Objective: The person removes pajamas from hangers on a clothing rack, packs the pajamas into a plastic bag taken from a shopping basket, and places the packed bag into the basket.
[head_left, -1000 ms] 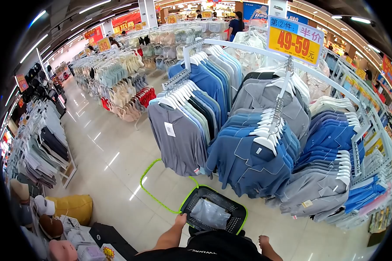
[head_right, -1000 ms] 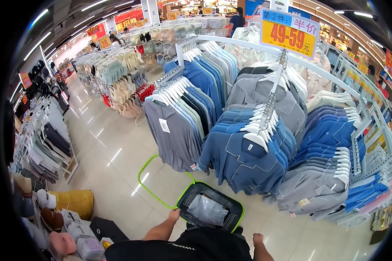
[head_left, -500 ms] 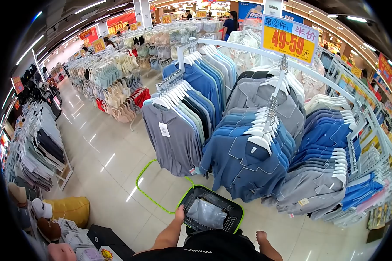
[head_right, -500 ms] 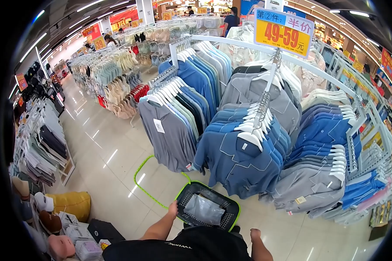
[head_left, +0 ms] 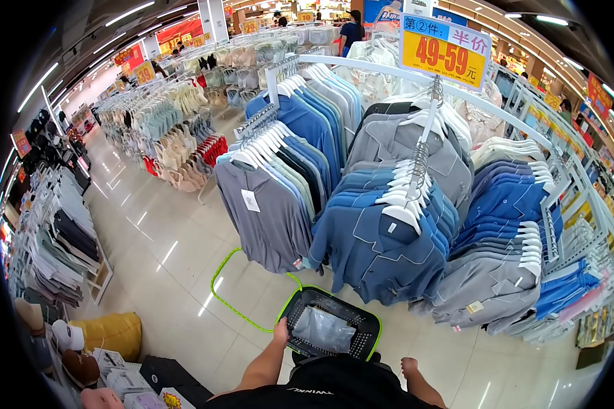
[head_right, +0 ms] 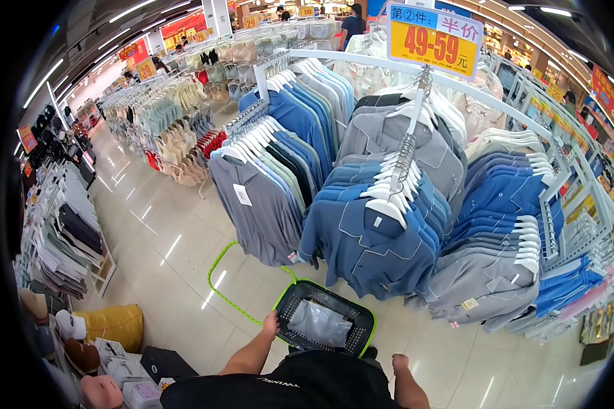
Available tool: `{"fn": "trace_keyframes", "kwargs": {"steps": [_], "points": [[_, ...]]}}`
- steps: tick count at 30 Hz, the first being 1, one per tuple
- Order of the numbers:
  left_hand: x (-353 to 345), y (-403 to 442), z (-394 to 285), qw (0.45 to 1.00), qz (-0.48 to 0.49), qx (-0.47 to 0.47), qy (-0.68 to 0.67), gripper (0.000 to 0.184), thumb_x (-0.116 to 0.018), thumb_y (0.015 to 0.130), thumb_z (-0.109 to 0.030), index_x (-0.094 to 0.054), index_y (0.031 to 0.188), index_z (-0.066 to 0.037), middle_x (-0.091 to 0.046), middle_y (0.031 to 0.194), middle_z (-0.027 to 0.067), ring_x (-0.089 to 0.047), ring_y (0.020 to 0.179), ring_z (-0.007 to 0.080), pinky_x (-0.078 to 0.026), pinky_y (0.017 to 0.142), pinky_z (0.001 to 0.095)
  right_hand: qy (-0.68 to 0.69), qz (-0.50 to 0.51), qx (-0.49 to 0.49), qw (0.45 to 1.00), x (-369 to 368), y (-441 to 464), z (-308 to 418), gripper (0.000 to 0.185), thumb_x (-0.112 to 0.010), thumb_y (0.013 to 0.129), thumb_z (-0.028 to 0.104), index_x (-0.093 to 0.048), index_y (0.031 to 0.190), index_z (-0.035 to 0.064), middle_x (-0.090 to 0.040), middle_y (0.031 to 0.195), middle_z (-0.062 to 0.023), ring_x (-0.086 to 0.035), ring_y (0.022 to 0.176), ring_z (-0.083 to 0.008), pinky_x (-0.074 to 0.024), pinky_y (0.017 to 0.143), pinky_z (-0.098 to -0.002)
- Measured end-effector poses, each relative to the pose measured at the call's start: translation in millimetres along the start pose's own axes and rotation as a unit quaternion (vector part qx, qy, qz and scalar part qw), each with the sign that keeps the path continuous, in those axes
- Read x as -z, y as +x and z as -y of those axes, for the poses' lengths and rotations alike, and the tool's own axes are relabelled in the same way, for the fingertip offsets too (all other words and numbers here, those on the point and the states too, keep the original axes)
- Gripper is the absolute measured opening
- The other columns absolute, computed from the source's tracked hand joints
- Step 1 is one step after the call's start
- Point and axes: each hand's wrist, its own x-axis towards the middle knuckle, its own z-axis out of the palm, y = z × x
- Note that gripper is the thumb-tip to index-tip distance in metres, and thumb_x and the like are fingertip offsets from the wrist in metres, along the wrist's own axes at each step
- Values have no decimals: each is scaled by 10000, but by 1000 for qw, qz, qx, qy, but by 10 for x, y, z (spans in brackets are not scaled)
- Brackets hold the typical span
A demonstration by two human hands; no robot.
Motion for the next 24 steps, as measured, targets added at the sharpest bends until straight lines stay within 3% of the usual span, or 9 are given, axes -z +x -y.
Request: {"fn": "trace_keyframes", "kwargs": {"steps": [9, 12, 20, 24], "points": [[16, -5, 36, 1000, -9, 9, -8, 362, -562, 857, -462, -578, 837, -102, -448, 638, -14, -412, 505, 133, -309, 435, 290, 6, 3, 9, 1000, -36, 435, -287, 108, -577, 829, 96, -598, 928, 59, -537, 673, -36, -465, 530, -159, -342, 468, -346], [51, 68, 106, 1000, -18, 2, -21, 375, -553, 868, -454, -580, 831, -82, -449, 619, -3, -416, 484, 140, -307, 420, 299, -8, 4, -11, 1000, -13, -27, 21, 69, -583, 830, 103, -589, 893, 77, -511, 651, -28, -449, 527, -167, -323, 480, -346], [69, -10, 86, 999, -6, -6, -42, 390, -520, 892, -433, -584, 816, -56, -496, 626, 26, -449, 468, 155, -324, 404, 311, -3, 43, -29, 999, -7, 93, 42, 34, -571, 834, 109, -575, 867, 104, -497, 656, -31, -440, 534, -172, -315, 490, -356], [121, -44, 80, 999, -23, -14, -21, 378, -520, 893, -429, -576, 805, -66, -490, 623, 21, -447, 465, 158, -325, 402, 307, -12, 29, 30, 999, -29, 72, 345, 14, -573, 822, 115, -577, 818, 101, -482, 628, -30, -434, 520, -171, -327, 479, -354]]}}
